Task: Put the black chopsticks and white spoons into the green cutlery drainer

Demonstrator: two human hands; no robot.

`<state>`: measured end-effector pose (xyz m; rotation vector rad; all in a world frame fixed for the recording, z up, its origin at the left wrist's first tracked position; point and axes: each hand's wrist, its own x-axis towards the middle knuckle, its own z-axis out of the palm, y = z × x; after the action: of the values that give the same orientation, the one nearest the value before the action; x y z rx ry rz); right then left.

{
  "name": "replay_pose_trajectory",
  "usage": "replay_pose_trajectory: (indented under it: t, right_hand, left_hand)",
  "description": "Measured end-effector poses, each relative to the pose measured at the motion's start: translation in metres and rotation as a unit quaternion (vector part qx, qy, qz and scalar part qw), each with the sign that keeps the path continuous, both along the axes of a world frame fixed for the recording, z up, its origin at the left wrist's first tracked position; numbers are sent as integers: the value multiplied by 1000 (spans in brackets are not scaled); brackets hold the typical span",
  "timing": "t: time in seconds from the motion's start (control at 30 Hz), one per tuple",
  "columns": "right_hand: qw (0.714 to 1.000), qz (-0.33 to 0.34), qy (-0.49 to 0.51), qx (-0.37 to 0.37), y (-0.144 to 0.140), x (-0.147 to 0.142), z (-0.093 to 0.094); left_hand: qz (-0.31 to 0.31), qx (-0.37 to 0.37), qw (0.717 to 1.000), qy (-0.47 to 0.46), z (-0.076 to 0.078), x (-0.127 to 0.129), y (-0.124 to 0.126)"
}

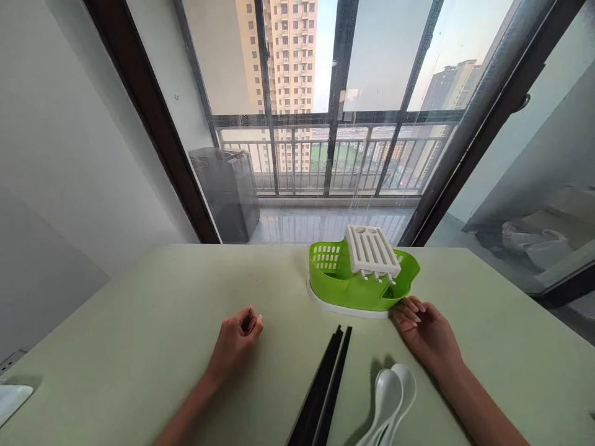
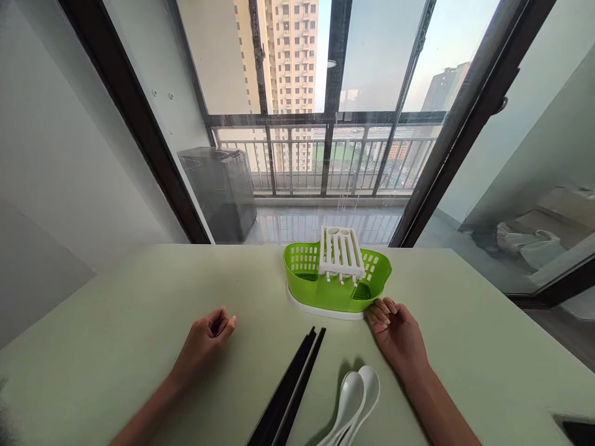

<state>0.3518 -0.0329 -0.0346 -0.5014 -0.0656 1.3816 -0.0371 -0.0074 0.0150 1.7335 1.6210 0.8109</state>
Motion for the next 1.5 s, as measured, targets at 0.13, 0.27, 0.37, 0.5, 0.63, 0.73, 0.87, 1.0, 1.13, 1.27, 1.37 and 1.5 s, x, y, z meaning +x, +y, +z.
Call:
replay_pose_trajectory:
  t: [0.13,0.27,0.37,0.5,0.63,0.73,0.87,1.0,1.13,1.27,1.37,1.5]
  right_hand:
    - [1000,-4,12,-6,0,-1,2]
    - [1000,-6,19,-12,0,-2,4]
    - [1000,-5,23,-14,0,-2,4]
    - [1000,-6,25,-15,-1,-2,5]
    - [1000,-6,22,-14,0,-2,4]
    - [1000,-7,18,-11,0,-2,4]
    - [1000,-3,8,-7,0,-1,2]
    - [1000,2,1,-3,0,-1,1]
    - [1000,4,-3,-1,0,0,1]
    - [1000,4,-5,1,0,0,1]
    - [1000,6,-6,3,0,0,2]
    - [1000,5,-6,4,0,0,1]
  left_hand:
    - [-2,2,1000,1,0,0,0]
    - [-1,6,1000,7,1,1,-1]
    - [-4,5,1000,5,3,1,-1]
    - [-3,10,1000,5,3,0,0]
    - [-3,11,1000,10,2,0,-1]
    - [-8,13,1000,10,1,0,-2]
    - [-16,17,1000,5,0,0,-2]
    - [-9,18,1000,4,0,0,-1]
    - [-9,15,1000,10,0,1,0]
    - [-9,13,1000,12,-1,1,0]
    - [-10,12,1000,9,-1,0,-1]
    - [-9,11,1000,11,-1,0,-1]
